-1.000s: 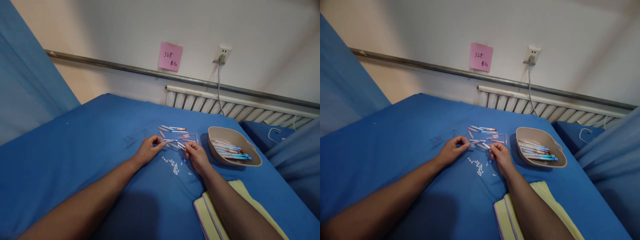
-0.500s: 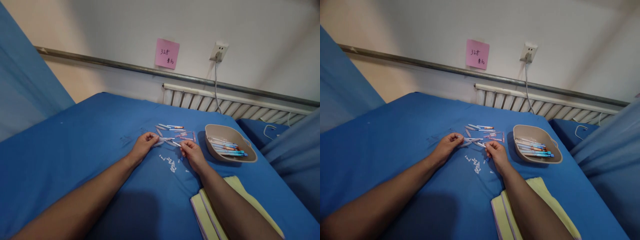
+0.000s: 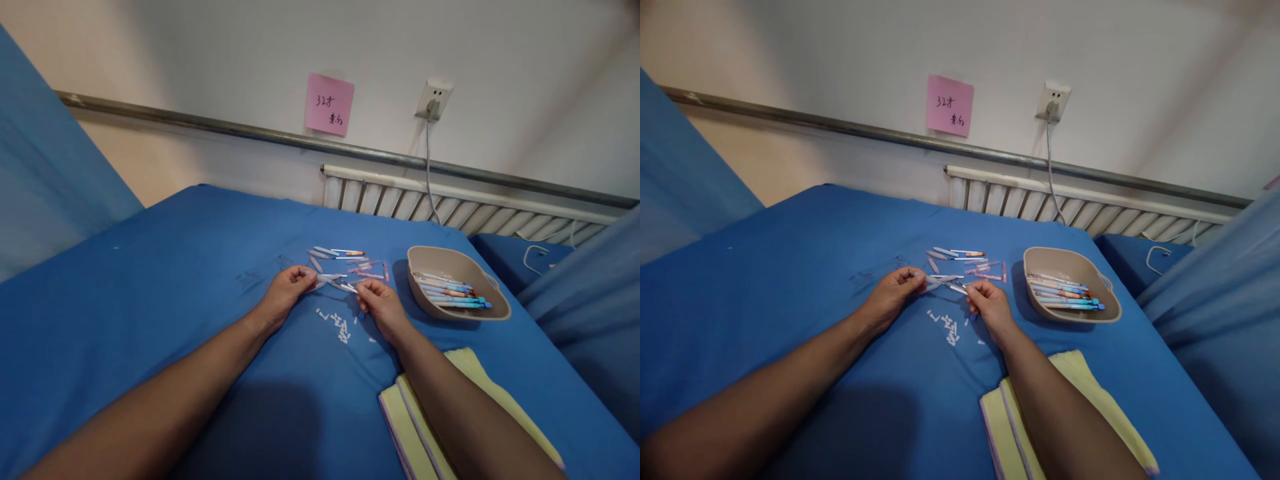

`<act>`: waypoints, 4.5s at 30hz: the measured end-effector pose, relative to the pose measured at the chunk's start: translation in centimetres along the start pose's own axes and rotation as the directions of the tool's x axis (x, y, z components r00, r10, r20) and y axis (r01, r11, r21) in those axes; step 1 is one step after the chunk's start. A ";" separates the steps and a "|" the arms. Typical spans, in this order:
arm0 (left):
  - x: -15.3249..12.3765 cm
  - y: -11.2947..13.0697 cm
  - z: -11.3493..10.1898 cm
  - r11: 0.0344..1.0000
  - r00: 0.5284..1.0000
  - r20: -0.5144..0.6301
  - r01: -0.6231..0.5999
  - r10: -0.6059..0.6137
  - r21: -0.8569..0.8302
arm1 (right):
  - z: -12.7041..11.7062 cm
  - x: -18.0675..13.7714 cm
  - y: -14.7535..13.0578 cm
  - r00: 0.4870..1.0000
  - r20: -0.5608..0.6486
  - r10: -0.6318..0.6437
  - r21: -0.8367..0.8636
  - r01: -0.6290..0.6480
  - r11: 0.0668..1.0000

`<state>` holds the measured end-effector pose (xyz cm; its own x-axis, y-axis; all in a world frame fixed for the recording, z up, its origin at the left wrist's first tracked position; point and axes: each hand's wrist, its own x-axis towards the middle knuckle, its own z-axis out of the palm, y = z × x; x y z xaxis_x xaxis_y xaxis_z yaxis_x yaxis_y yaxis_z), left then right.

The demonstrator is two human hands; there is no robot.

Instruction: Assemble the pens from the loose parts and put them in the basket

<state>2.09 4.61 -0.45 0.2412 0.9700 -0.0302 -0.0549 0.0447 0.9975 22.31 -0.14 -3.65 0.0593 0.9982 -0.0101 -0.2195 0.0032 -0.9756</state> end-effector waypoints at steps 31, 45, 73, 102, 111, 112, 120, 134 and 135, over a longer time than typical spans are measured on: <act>-2.3 -0.7 2.4 0.969 0.882 0.453 0.021 -0.133 0.245 | 2.4 -2.0 -3.9 0.999 0.041 -0.011 0.380 -0.005 0.925; 0.2 -0.4 -0.5 0.935 0.950 0.238 0.258 -0.200 -0.244 | -2.6 1.5 -1.5 0.959 -0.253 -0.125 -0.051 0.116 0.992; 0.9 -0.7 -1.4 0.885 0.951 0.188 0.299 -0.245 -0.358 | -5.1 3.8 1.5 0.896 -0.197 -0.398 -0.912 -0.019 0.409; 0.4 -1.4 -0.6 0.988 0.967 0.204 0.155 -0.155 0.020 | -2.9 1.6 -0.8 0.944 -0.156 -0.291 -0.501 0.178 0.847; 0.3 -1.1 -0.2 0.988 0.960 0.235 0.140 -0.153 0.070 | -2.6 1.7 -0.9 0.954 -0.123 -0.275 -0.453 0.193 0.871; 0.3 -1.1 -0.2 0.988 0.959 0.239 0.136 -0.151 0.078 | -2.6 1.7 -0.9 0.954 -0.116 -0.277 -0.459 0.197 0.867; 0.1 -0.8 -0.3 0.986 0.962 0.254 0.064 -0.102 0.153 | -2.3 1.0 -1.2 0.926 0.049 -0.375 -0.587 0.330 0.739; -0.5 -0.6 0.1 0.988 0.948 0.279 0.135 -0.152 0.082 | -0.4 -0.1 -0.8 0.924 0.186 -0.333 -0.607 0.375 0.701; -0.5 -0.6 0.1 0.988 0.949 0.278 0.131 -0.148 0.079 | -0.4 -0.1 -0.9 0.915 0.209 -0.346 -0.625 0.397 0.672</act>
<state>2.06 4.12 -1.03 0.5064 0.8475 -0.1589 0.0544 0.1525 0.9868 22.89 -0.26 -2.90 -0.0732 0.9244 0.3744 0.4849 0.3610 -0.7966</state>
